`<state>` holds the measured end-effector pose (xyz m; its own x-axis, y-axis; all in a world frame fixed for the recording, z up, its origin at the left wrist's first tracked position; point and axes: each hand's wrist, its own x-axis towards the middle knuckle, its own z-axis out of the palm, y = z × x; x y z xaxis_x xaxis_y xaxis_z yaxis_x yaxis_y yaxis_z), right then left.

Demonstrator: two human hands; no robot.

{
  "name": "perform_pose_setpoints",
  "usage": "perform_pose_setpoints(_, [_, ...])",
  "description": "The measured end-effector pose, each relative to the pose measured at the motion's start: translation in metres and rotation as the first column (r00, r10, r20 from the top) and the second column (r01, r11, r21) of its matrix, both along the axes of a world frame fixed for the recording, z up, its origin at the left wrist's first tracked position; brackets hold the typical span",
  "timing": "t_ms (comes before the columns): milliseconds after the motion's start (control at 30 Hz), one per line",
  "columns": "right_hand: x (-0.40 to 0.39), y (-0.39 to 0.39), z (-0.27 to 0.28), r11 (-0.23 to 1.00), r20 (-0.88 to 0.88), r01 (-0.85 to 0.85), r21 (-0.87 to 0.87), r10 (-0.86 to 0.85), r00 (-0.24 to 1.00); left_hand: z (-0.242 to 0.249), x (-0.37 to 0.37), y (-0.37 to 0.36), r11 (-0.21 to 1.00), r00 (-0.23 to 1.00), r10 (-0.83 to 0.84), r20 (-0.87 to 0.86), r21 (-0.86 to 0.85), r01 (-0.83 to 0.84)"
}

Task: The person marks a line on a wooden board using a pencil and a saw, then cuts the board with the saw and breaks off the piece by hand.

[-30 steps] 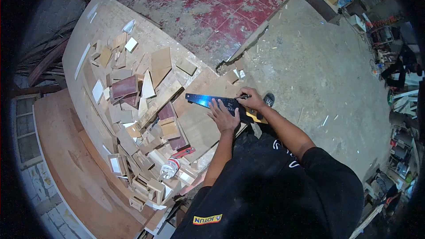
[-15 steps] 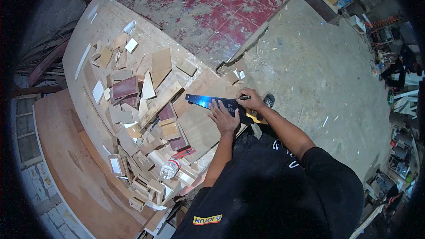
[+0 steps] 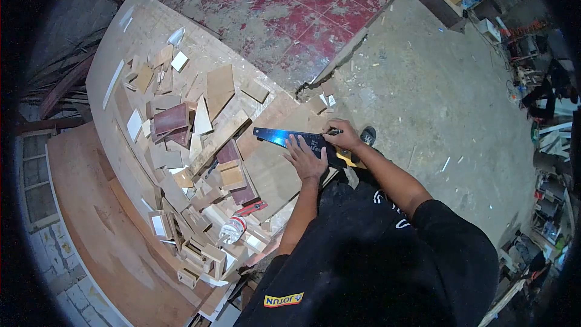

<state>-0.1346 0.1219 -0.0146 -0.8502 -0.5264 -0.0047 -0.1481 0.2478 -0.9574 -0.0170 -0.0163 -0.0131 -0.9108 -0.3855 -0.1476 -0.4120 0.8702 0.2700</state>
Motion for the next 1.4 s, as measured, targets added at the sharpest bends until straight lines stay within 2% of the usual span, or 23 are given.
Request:
perform_pose_setpoints(200, [0.001,-0.001,0.002,1.0,-0.006,0.012,-0.02,-0.012,1.0,-0.001,0.0,-0.001,1.0,1.0,-0.025,-0.015,-0.004,0.025])
perform_pose_setpoints(300, [0.002,-0.001,0.001,0.999,0.059,0.033,-0.011,-0.032,0.998,-0.002,0.001,-0.001,1.0,0.999,-0.029,-0.046,0.002,0.029])
perform_pose_setpoints(500, [-0.001,0.0,-0.003,1.0,-0.03,-0.008,-0.021,0.008,1.0,0.001,0.0,0.0,1.0,0.998,-0.008,-0.068,-0.001,0.008])
perform_pose_setpoints(567, [0.0,0.0,-0.002,1.0,-0.003,0.011,-0.003,-0.011,1.0,0.006,-0.002,0.0,1.0,1.0,-0.015,0.008,-0.001,0.015])
perform_pose_setpoints(800, [-0.001,0.001,0.0,1.0,-0.005,-0.003,0.007,0.003,1.0,0.006,-0.001,0.0,1.0,1.0,-0.006,0.023,0.008,0.005])
perform_pose_setpoints(867, [0.0,0.0,0.0,0.986,0.107,0.142,-0.083,-0.133,0.985,0.002,0.0,-0.001,0.999,0.999,-0.002,-0.052,0.034,0.004])
perform_pose_setpoints(900, [0.001,0.001,0.005,0.987,0.105,0.139,-0.085,-0.13,0.986,0.001,0.001,-0.001,0.999,0.999,0.0,-0.054,0.032,0.002])
perform_pose_setpoints(967, [0.001,0.011,0.019,0.939,0.221,0.304,-0.158,-0.267,0.938,-0.002,0.001,-0.001,1.0,0.999,-0.012,-0.04,0.004,0.012])
perform_pose_setpoints(1000, [0.001,0.018,0.018,0.939,0.217,0.304,-0.158,-0.267,0.939,-0.004,0.001,-0.001,1.0,0.999,-0.012,-0.043,0.004,0.012])
perform_pose_setpoints(1067, [0.002,0.035,0.002,0.913,0.174,0.402,0.062,-0.407,0.897,-0.007,0.001,-0.001,1.0,0.999,-0.005,-0.042,0.003,0.005])
perform_pose_setpoints(1100, [0.004,0.044,-0.018,0.903,0.245,0.43,0.011,-0.419,0.874,-0.007,0.001,-0.001,1.0,0.999,-0.006,-0.046,0.003,0.006])
perform_pose_setpoints(1233, [0.017,0.067,-0.023,0.893,0.172,0.449,0.039,-0.449,0.877,-0.005,0.001,-0.001,1.0,1.0,-0.007,-0.03,0.007,0.007])
perform_pose_setpoints(1300, [0.024,0.071,-0.03,0.852,0.018,0.303,0.427,-0.343,0.939,-0.004,0.0,-0.001,1.0,1.0,-0.008,-0.018,0.008,0.008])
perform_pose_setpoints(1333, [0.029,0.072,-0.033,0.851,0.015,0.308,0.425,-0.348,0.938,-0.005,0.001,0.0,1.0,1.0,-0.007,-0.025,0.009,0.007])
perform_pose_setpoints(1400, [0.037,0.069,-0.032,0.886,0.076,0.213,0.411,-0.266,0.961,-0.006,0.001,0.0,1.0,0.999,-0.007,-0.033,0.008,0.007])
